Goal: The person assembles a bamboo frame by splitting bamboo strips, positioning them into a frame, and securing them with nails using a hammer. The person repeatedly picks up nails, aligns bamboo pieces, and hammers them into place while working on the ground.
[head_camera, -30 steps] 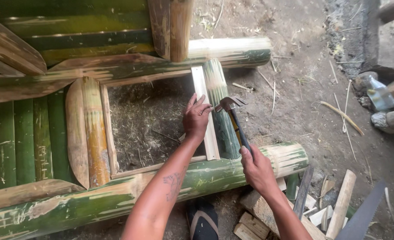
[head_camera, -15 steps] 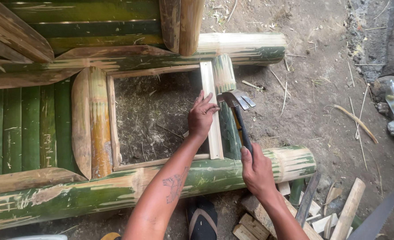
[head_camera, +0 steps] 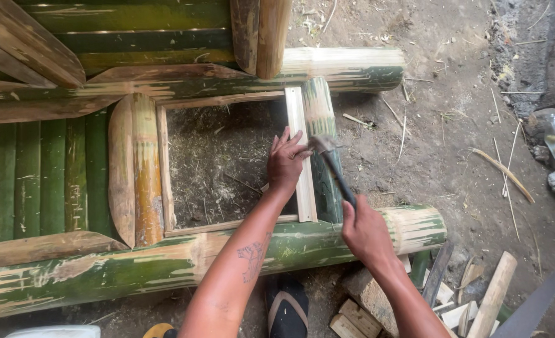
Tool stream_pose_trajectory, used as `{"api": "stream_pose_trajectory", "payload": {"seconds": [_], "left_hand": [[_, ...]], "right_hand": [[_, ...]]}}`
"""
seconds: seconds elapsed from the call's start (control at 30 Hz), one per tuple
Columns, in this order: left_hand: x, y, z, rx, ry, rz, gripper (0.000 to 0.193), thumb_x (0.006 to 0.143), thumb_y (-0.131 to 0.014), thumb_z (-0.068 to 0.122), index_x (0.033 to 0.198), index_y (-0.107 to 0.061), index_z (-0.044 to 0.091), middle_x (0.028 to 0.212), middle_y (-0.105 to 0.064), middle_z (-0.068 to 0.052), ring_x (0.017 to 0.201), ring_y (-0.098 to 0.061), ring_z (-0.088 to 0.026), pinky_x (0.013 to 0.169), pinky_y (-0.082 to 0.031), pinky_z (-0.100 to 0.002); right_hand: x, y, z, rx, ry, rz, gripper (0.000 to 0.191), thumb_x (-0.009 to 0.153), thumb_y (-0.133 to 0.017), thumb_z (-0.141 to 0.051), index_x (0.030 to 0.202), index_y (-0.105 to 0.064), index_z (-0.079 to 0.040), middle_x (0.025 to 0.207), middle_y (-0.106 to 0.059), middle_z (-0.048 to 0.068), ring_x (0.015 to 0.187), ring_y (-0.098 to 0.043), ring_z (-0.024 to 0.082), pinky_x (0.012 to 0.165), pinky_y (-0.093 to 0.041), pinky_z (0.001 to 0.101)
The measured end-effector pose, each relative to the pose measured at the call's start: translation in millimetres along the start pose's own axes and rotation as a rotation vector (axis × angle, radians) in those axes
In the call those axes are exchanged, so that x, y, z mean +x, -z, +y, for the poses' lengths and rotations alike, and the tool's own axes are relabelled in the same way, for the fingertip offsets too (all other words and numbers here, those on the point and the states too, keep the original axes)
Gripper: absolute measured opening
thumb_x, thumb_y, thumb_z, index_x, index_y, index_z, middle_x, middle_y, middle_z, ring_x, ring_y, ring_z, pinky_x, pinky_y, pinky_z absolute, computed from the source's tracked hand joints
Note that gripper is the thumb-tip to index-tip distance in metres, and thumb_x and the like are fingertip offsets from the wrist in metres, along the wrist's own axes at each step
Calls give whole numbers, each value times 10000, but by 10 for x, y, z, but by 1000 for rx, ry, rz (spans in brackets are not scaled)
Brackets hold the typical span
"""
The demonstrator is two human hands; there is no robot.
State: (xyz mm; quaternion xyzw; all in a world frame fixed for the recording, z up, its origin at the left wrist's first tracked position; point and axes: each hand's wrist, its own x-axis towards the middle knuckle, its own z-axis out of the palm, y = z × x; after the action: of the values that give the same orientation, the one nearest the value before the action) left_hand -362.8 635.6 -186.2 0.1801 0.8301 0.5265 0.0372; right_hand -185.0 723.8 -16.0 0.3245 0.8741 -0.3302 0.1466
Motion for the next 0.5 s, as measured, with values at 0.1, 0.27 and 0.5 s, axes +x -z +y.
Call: {"api": "stream_pose_trajectory", "payload": {"seconds": [0.1, 0.27, 0.5], "left_hand": [[-14, 77, 58, 69, 45, -75, 100, 872, -809, 259, 932, -817, 179, 1461, -620, 27, 1519, -394, -205, 1307, -209, -424], [-195, 212, 179, -75, 142, -147, 1098, 672, -868, 361, 1558, -280, 85, 1665, -220, -128, 1526, -172, -298, 1195, -159, -480], [-251, 229, 200, -50, 596, -488, 902, 829, -800, 520, 1467, -460, -20, 1472, -540, -263, 1378, -542, -344, 1160, -434, -455]], "right_hand": [[-38, 30, 88, 108, -6, 84, 310, 1078, -400, -353, 1043, -522, -70, 557, -553, 68, 403, -483, 186, 372, -411, 385], [-217, 135, 264, 167, 511, 317, 301, 1073, -380, -281, 930, -527, -60, 599, -513, 42, 407, -485, 134, 386, -410, 322], [222, 178, 168, -40, 98, 39, 256, 1055, -439, -274, 987, -530, -45, 555, -566, 78, 410, -502, 215, 396, -420, 419]]}}
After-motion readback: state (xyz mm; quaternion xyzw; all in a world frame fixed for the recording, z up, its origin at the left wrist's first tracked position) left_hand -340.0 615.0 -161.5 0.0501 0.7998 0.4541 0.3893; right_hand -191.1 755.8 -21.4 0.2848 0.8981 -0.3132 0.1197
